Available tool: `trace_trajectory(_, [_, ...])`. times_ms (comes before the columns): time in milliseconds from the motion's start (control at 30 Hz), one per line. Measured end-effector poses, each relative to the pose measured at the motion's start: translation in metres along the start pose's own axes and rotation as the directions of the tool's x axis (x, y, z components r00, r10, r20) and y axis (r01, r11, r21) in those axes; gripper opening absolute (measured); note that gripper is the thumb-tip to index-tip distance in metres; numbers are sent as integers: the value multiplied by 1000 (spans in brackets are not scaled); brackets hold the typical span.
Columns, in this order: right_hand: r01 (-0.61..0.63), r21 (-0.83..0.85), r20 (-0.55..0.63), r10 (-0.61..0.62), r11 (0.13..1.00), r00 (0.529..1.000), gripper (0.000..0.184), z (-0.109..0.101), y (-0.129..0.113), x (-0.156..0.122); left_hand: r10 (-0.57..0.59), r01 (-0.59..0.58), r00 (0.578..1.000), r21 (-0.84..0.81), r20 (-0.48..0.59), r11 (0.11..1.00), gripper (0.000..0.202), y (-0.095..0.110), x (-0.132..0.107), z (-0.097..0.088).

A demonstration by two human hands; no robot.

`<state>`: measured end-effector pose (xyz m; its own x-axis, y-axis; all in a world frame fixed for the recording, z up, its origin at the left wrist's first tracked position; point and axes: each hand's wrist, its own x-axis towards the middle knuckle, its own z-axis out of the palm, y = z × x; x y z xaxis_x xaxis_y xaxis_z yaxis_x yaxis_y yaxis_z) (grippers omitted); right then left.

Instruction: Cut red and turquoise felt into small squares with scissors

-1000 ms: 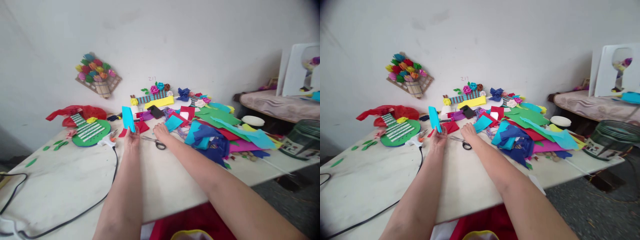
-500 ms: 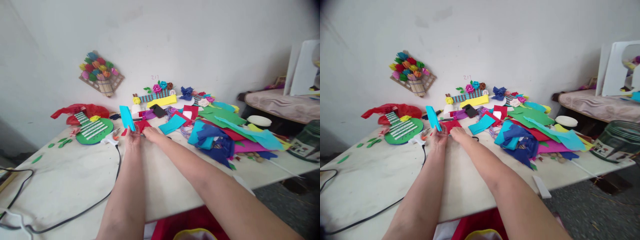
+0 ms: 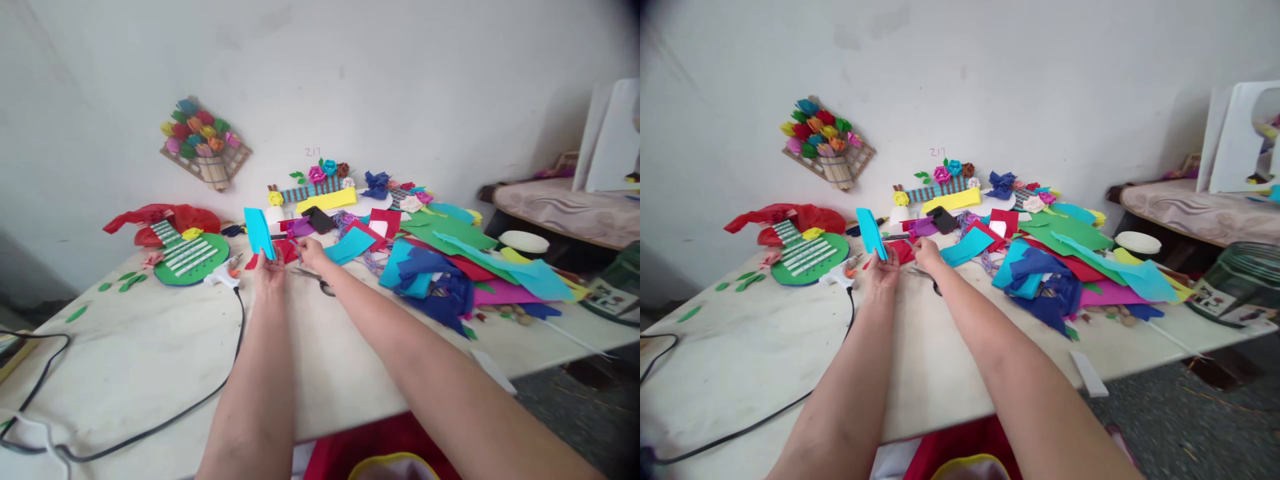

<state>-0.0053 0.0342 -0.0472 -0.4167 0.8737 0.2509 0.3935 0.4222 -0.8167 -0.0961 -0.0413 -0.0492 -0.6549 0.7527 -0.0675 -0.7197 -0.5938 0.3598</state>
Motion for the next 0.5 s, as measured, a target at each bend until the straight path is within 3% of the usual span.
trace_trajectory(100, [-131,297,-9,140,946,990,8,-14,4,-1,-22,22,1000,8,-10,1000,19,-1,-4,3])
trace_trajectory(233, [-130,501,-43,175,856,984,11,-41,17,-6,-31,33,999,73,-29,997,14,-7,-6,4])
trace_trajectory(333, [-88,554,-95,168,828,981,10,-63,29,-8,-66,68,998,151,-13,986,12,-14,-5,4])
trace_trajectory(500, [-36,499,-221,167,866,961,8,-99,43,-9,-114,97,992,246,55,965,7,-24,-3,1])
